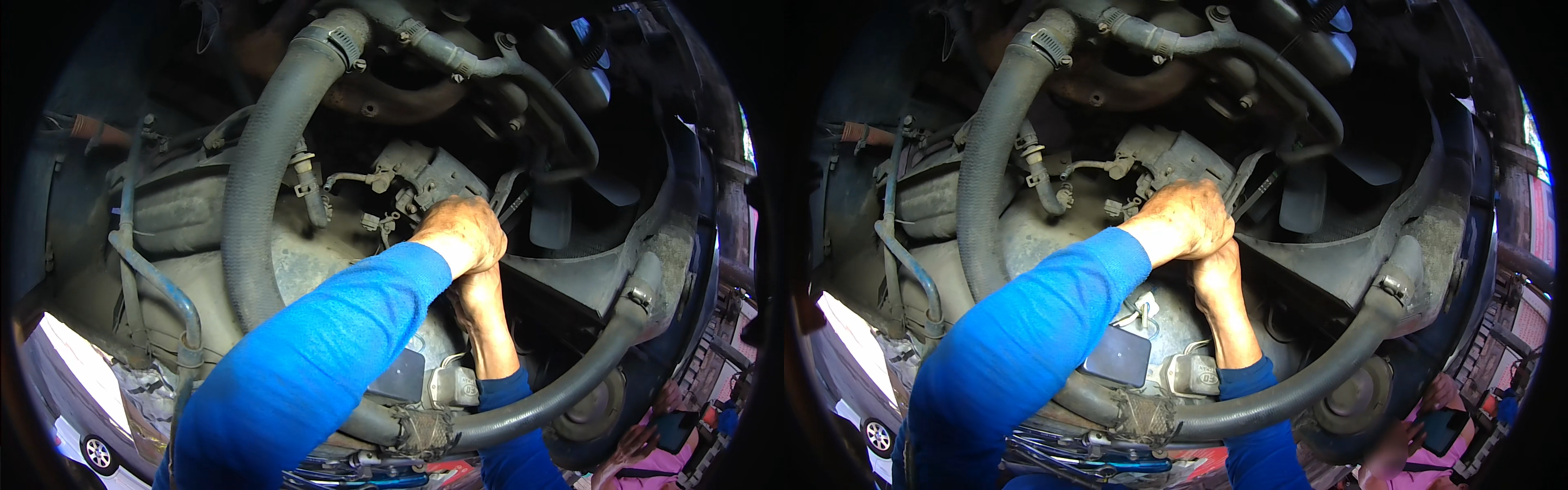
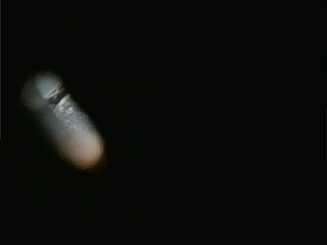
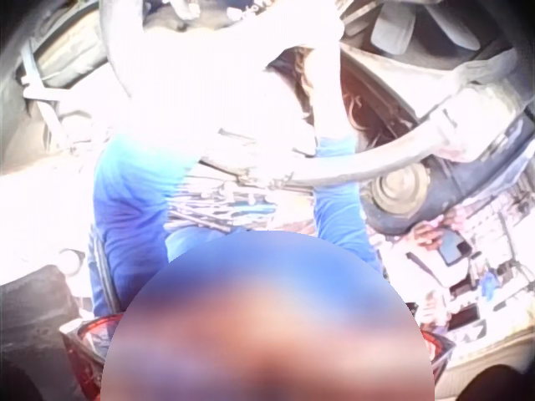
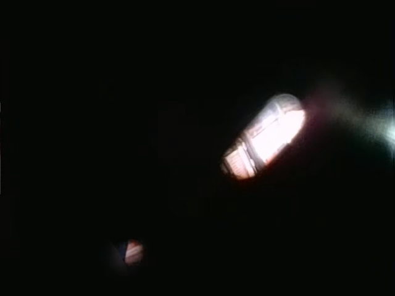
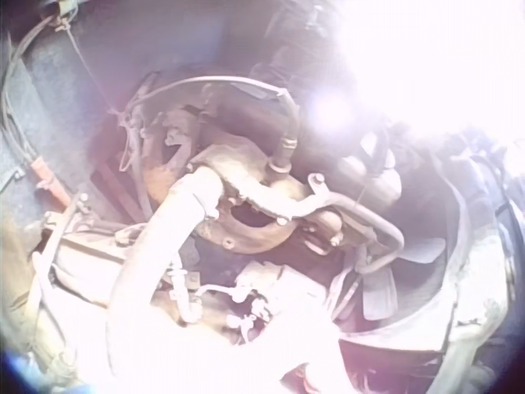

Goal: The person works inside a vehicle engine bay, using a wrench to loosen and tighten bolts on engine components. They wipe parts with a cloth and reposition hoses and connectors while adjusting the alternator area.

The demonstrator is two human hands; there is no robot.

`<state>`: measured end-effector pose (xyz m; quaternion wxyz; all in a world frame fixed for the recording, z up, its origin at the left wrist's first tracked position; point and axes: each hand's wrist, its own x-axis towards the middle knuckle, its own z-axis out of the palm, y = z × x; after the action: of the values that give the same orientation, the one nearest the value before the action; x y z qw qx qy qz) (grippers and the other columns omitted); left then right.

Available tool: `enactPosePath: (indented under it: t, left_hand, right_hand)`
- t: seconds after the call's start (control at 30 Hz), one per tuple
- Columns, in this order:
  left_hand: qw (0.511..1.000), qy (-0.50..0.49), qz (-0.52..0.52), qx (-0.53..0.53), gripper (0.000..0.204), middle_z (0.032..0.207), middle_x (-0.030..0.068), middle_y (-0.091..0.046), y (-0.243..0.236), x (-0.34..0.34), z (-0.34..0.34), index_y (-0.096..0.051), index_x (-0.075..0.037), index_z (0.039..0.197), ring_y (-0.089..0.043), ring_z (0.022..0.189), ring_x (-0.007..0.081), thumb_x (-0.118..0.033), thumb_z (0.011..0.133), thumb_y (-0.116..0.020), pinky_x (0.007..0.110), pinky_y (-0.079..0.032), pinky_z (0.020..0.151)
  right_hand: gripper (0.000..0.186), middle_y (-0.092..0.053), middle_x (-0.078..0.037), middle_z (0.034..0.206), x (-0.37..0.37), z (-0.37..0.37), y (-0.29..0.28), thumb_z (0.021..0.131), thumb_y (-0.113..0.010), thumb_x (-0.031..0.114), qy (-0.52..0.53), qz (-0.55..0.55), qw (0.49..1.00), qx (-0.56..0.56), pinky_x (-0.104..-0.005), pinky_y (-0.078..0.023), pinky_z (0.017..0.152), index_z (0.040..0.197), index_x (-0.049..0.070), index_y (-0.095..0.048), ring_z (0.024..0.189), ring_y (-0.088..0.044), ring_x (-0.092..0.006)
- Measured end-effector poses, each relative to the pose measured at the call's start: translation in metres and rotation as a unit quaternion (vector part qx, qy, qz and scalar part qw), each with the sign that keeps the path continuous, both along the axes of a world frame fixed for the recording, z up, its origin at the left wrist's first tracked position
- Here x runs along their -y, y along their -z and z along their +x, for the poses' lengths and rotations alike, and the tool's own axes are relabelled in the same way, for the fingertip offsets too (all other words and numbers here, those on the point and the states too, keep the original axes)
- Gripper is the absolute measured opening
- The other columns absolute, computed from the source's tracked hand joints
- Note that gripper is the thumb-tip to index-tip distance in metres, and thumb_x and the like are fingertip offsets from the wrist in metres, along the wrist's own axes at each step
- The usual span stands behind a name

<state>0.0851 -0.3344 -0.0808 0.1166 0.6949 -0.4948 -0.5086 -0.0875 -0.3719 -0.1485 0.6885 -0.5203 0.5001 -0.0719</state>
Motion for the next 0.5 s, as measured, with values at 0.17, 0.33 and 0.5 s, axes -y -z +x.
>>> enactPosePath:
  t: [0.17,0.33,0.5]
  left_hand:
    - [0.992,-0.115,0.039,-0.043,0.041,0.126,0.0226,-0.074,0.001,-0.002,-0.004,-0.079,-0.002,0.119,-0.072,0.120,0.0379,-0.034,0.100,-0.062,0.048,-0.058,0.103]
    - [0.998,-0.054,0.029,0.015,0.034,0.127,0.0218,-0.074,0.015,0.002,-0.022,-0.079,-0.004,0.121,-0.072,0.120,0.0381,-0.027,0.101,-0.065,0.046,-0.058,0.103]
    - [0.992,0.103,-0.023,0.076,0.037,0.124,0.0137,-0.077,0.036,0.013,-0.034,-0.080,-0.009,0.121,-0.074,0.116,0.0337,-0.030,0.107,-0.054,0.045,-0.061,0.097]
  right_hand:
    - [0.015,-0.052,0.003,0.064,0.002,0.004,-0.010,0.099,-0.058,0.018,-0.018,0.055,0.998,-0.012,-0.0278,-0.027,0.041,0.101,0.005,-0.065,0.046,-0.042,-0.0070]
    - [0.018,-0.063,-0.002,0.078,0.000,0.009,-0.013,0.102,-0.063,0.019,-0.019,0.038,0.999,-0.032,-0.0282,-0.036,0.045,0.112,0.005,-0.064,0.054,-0.054,-0.0111]
    - [0.022,-0.071,-0.005,0.089,-0.008,0.006,0.000,0.104,-0.067,0.023,0.063,0.058,0.996,0.001,-0.0291,-0.044,0.049,0.120,0.009,-0.064,0.063,-0.064,-0.0142]
